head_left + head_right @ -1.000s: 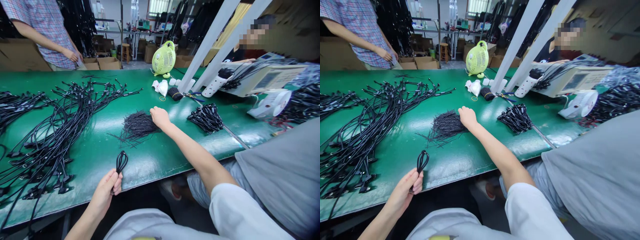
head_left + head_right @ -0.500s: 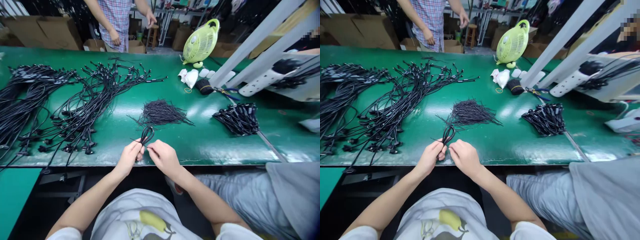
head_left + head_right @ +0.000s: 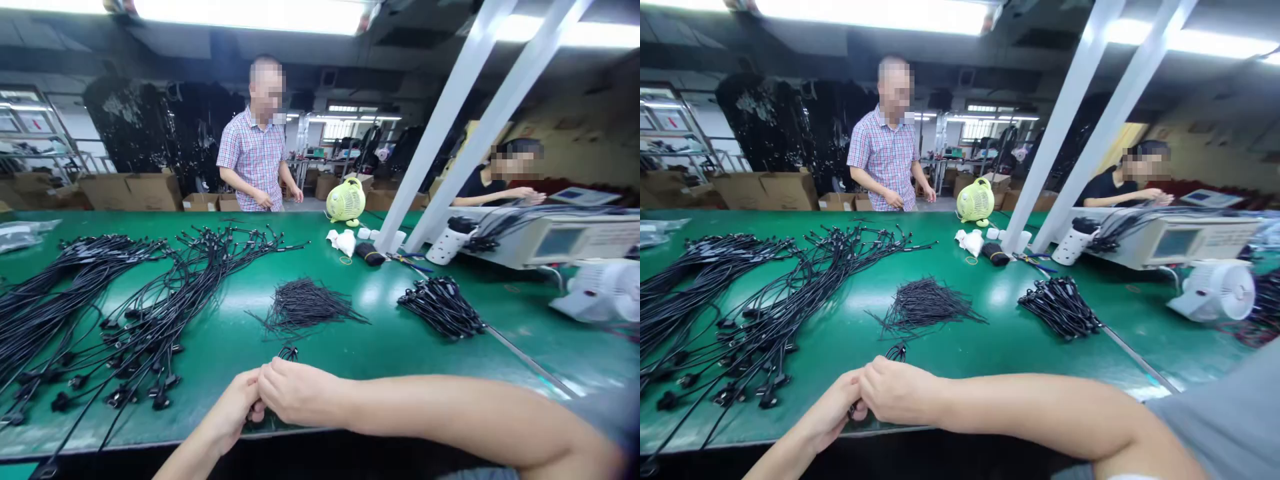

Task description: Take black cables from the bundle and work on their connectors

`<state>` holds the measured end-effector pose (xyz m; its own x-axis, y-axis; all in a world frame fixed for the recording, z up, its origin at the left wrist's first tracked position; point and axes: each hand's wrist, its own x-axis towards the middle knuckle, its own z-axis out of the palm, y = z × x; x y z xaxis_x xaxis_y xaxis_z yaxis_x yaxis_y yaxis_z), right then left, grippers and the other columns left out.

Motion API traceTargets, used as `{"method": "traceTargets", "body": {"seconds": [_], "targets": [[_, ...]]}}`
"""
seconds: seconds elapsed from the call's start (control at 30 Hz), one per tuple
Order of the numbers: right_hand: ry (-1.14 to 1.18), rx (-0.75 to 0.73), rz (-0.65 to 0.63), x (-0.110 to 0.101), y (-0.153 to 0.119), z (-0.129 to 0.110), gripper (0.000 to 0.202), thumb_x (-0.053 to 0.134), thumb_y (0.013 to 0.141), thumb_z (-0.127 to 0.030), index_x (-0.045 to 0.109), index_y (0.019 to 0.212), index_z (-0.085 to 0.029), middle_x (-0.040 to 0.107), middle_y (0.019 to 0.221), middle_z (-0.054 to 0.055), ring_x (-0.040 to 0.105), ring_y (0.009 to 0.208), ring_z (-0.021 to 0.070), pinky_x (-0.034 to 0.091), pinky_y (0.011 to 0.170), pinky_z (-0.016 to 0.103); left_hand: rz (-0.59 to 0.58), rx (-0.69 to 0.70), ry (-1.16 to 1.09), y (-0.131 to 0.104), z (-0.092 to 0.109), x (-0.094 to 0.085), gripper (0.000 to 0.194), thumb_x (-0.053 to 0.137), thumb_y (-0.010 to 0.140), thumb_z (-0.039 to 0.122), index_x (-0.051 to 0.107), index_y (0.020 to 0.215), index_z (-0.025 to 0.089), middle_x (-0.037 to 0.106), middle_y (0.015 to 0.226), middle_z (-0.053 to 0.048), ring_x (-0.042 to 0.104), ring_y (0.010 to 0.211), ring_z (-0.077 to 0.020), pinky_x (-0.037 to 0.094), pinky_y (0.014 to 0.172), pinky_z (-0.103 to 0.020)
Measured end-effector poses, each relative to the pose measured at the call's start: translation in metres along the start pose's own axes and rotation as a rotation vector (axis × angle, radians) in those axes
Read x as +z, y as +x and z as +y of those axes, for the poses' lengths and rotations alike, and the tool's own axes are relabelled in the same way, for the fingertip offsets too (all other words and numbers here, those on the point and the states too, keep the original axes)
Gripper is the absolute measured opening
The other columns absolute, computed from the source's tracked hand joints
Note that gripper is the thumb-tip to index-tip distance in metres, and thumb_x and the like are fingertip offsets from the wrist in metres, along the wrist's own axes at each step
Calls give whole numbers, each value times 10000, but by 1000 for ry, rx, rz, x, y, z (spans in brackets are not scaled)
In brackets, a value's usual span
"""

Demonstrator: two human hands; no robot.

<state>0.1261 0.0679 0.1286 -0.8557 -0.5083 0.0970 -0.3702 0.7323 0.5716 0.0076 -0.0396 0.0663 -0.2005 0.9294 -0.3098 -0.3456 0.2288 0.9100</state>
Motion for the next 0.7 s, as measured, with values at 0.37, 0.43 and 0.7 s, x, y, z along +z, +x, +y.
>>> {"method": "traceTargets", "body": {"seconds": [0.37, 0.43, 0.7], "targets": [[226, 321, -207, 10, 11, 3, 139, 487, 862, -174, 592, 791, -116, 593, 716, 86, 516, 599, 183, 272, 499, 310, 155, 154, 83, -9, 13, 15, 225, 651, 742, 403, 661, 795, 184, 539, 679, 9, 438, 669, -167, 377, 663, -295], [346, 509, -139, 15, 16, 3, 119, 492, 849, -190, 588, 861, -120, 615, 763, 80, 554, 643, 192, 316, 518, 309, 254, 194, 1, -4, 19, 11, 296, 702, 687, 453, 684, 816, 188, 608, 733, -18, 514, 769, -209, 425, 773, -328], [737, 989, 182, 28, 7, -8, 236, 502, 954, -264, 599, 763, -165, 660, 766, -11, 582, 693, 106, 334, 593, 230, 299, 424, 154, -17, 22, -7, 301, 740, 716, 442, 766, 929, 232, 604, 1039, -65, 522, 1076, -255, 389, 970, -301]]}}
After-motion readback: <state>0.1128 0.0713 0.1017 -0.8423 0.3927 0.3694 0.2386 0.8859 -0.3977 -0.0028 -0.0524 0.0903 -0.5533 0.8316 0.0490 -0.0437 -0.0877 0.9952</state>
